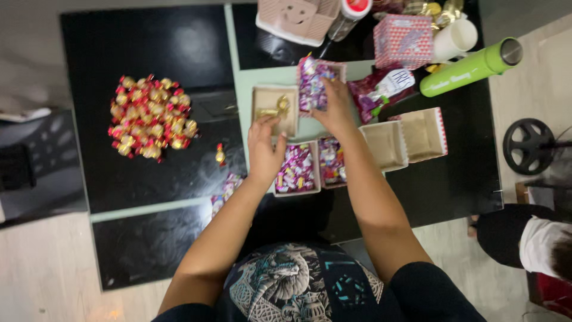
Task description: The person sorts wrapped candies and places them into small paper boxes on the table by hand.
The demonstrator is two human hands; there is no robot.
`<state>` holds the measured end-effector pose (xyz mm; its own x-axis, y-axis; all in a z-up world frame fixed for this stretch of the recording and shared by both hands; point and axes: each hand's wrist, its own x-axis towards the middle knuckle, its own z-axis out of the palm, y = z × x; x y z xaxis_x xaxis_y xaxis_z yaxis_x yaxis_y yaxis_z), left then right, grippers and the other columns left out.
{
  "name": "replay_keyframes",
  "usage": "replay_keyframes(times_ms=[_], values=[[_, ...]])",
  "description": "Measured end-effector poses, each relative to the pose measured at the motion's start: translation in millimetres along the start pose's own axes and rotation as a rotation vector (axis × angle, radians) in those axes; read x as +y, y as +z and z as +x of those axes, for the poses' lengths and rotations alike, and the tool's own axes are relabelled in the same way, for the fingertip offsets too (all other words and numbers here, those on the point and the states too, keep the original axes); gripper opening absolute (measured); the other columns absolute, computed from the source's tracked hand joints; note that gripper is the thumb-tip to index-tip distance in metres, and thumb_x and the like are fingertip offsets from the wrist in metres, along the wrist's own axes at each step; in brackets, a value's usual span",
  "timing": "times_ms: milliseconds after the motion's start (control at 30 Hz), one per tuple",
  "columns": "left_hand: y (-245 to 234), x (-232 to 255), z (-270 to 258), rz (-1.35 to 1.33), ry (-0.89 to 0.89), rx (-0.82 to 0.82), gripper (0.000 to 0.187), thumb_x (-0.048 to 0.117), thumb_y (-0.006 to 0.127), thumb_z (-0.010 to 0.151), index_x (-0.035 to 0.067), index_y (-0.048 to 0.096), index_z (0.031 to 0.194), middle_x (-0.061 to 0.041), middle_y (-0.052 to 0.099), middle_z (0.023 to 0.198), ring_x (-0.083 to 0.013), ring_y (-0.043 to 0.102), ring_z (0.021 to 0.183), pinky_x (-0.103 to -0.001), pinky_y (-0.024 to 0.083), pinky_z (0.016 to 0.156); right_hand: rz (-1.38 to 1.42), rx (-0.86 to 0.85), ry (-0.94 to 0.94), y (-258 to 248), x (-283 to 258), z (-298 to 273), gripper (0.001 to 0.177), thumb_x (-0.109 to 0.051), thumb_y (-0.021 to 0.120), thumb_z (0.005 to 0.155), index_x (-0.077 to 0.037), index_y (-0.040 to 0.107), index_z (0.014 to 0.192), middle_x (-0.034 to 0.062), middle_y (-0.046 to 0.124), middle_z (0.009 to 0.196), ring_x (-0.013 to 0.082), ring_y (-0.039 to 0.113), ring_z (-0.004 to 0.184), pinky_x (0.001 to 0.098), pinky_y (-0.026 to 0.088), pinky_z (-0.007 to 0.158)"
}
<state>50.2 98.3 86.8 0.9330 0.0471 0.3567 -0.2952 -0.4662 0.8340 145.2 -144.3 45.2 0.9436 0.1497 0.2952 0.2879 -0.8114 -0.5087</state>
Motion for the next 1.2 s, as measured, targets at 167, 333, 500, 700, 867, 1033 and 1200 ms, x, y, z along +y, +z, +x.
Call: replay_keyframes(times_ms=[167, 333, 500, 700, 867, 1033, 1200], values=[[37.5, 0.8, 29.3, 0.008, -0.018, -0.066, 0.041, 0.007, 0.07, 0.085, 0.002, 0.063, 0.125, -0.021, 0.061, 0.13, -0.0409, 0.056, 0.123, -0.048, 0.043, 0.107, -0.052, 0.138, 0.154, 9.7, 39.3, 5.0, 0.067, -0.011, 0.084, 0.079, -0.004, 0.052, 0.138, 0.0294, 0.051, 0.137, 0.0487, 0.048, 0.129, 0.0508, 0.042, 0.11], [64.4, -8.0, 36.3, 0.041, -0.08, -0.107, 0.038, 0.011, 0.071, 0.087, 0.002, 0.065, 0.124, -0.022, 0.062, 0.128, -0.0423, 0.057, 0.12, -0.049, 0.044, 0.104, -0.011, -0.039, 0.468, 22.2, 79.9, -7.2, 0.046, -0.012, 0.076, 0.084, 0.003, 0.055, 0.123, 0.0336, 0.064, 0.111, 0.0518, 0.061, 0.105, 0.0553, 0.049, 0.09], [74.6, -18.0, 29.6, -0.016, -0.06, -0.061, 0.036, 0.011, 0.07, 0.091, 0.0, 0.063, 0.124, -0.024, 0.063, 0.127, -0.0423, 0.058, 0.12, -0.048, 0.045, 0.105, -0.06, -0.038, 0.467, 20.0, 89.0, -18.3, 0.02, -0.008, 0.069, 0.087, 0.001, 0.067, 0.104, 0.0317, 0.069, 0.09, 0.0495, 0.067, 0.091, 0.0549, 0.053, 0.078], [72.9, -14.2, 28.5, -0.128, -0.238, -0.099, 0.036, 0.015, 0.07, 0.093, -0.001, 0.063, 0.125, -0.018, 0.065, 0.122, -0.032, 0.066, 0.105, -0.041, 0.053, 0.092, 0.018, 0.08, 0.331, -23.6, 58.2, -19.0, 0.02, -0.006, 0.063, 0.087, 0.002, 0.065, 0.105, 0.0302, 0.069, 0.091, 0.0474, 0.068, 0.09, 0.0521, 0.054, 0.077], [66.9, -6.7, 28.6, -0.303, -0.296, -0.045, 0.047, 0.019, 0.076, 0.093, -0.002, 0.058, 0.132, -0.016, 0.067, 0.121, -0.0231, 0.066, 0.106, -0.034, 0.054, 0.089, 0.023, 0.109, 0.251, -62.9, 3.0, -23.3, 0.018, -0.007, 0.064, 0.091, 0.001, 0.065, 0.107, 0.028, 0.07, 0.094, 0.0471, 0.068, 0.09, 0.0508, 0.053, 0.076], [34.4, -29.2, 11.6, -0.621, -0.454, -0.055, 0.06, 0.018, 0.074, 0.091, -0.001, 0.049, 0.142, -0.012, 0.066, 0.119, -0.0134, 0.064, 0.097, -0.027, 0.053, 0.083, 0.108, -0.045, 0.299, -72.9, -78.6, -33.6, 0.025, -0.014, 0.064, 0.093, -0.002, 0.064, 0.115, 0.0243, 0.07, 0.09, 0.0407, 0.07, 0.083, 0.0465, 0.054, 0.073], [-22.4, -95.3, -20.6, -0.572, -0.415, 0.22, 0.041, 0.01, 0.065, 0.102, -0.004, 0.058, 0.14, -0.008, 0.069, 0.115, -0.0127, 0.064, 0.103, -0.027, 0.053, 0.092, 0.322, -0.245, 0.397, -41.6, -127.7, -32.9, 0.028, -0.025, 0.064, 0.096, -0.007, 0.066, 0.117, 0.0179, 0.072, 0.09, 0.0327, 0.072, 0.083, 0.0408, 0.055, 0.076]])
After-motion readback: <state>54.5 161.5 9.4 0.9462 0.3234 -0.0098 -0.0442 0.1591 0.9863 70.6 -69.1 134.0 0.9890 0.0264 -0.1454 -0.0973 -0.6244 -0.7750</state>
